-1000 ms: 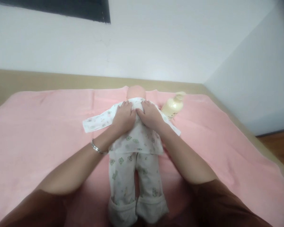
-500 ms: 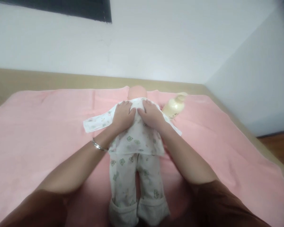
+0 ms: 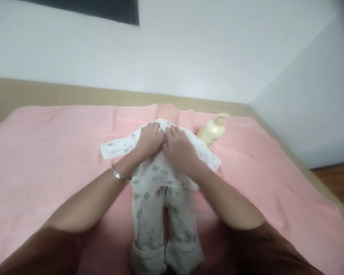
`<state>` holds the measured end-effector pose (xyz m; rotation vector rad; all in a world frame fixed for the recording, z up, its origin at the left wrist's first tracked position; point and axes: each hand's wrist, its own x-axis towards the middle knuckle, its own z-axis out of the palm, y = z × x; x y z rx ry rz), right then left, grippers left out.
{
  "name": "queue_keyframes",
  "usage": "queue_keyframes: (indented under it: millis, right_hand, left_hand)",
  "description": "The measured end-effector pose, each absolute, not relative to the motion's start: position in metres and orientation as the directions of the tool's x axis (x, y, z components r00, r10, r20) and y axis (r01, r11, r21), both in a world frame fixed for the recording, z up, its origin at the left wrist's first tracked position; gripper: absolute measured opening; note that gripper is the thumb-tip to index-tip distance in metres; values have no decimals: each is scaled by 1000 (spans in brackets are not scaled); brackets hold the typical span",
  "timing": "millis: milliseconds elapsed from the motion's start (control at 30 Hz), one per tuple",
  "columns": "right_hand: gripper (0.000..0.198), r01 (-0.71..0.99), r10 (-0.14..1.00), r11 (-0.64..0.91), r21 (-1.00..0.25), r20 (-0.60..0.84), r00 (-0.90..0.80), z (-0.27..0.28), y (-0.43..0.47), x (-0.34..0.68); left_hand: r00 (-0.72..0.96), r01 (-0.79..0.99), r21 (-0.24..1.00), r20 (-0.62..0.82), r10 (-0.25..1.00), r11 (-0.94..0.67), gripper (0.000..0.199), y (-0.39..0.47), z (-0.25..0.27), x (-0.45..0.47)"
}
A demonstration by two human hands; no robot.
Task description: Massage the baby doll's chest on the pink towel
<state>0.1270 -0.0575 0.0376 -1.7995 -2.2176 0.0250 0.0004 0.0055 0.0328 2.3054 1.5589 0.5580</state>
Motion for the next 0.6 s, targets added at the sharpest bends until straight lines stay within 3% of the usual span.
queue_keyframes:
  millis: [167,333,600]
  right_hand:
    - [47,930,947,274,-244,237,-217,37,-45,136]
    - [42,949,970,129,-289,234,-61,27,-17,154]
    - [42,948,959,153,-279,275,-73,21,-15,154]
  left_hand:
    - [345,832,397,174,922,-386,35,-2,30,3]
    - [293,845,377,265,919,-378,53,-25,23,12]
    - [290,845,377,273,917,-380,55,-28,21,16]
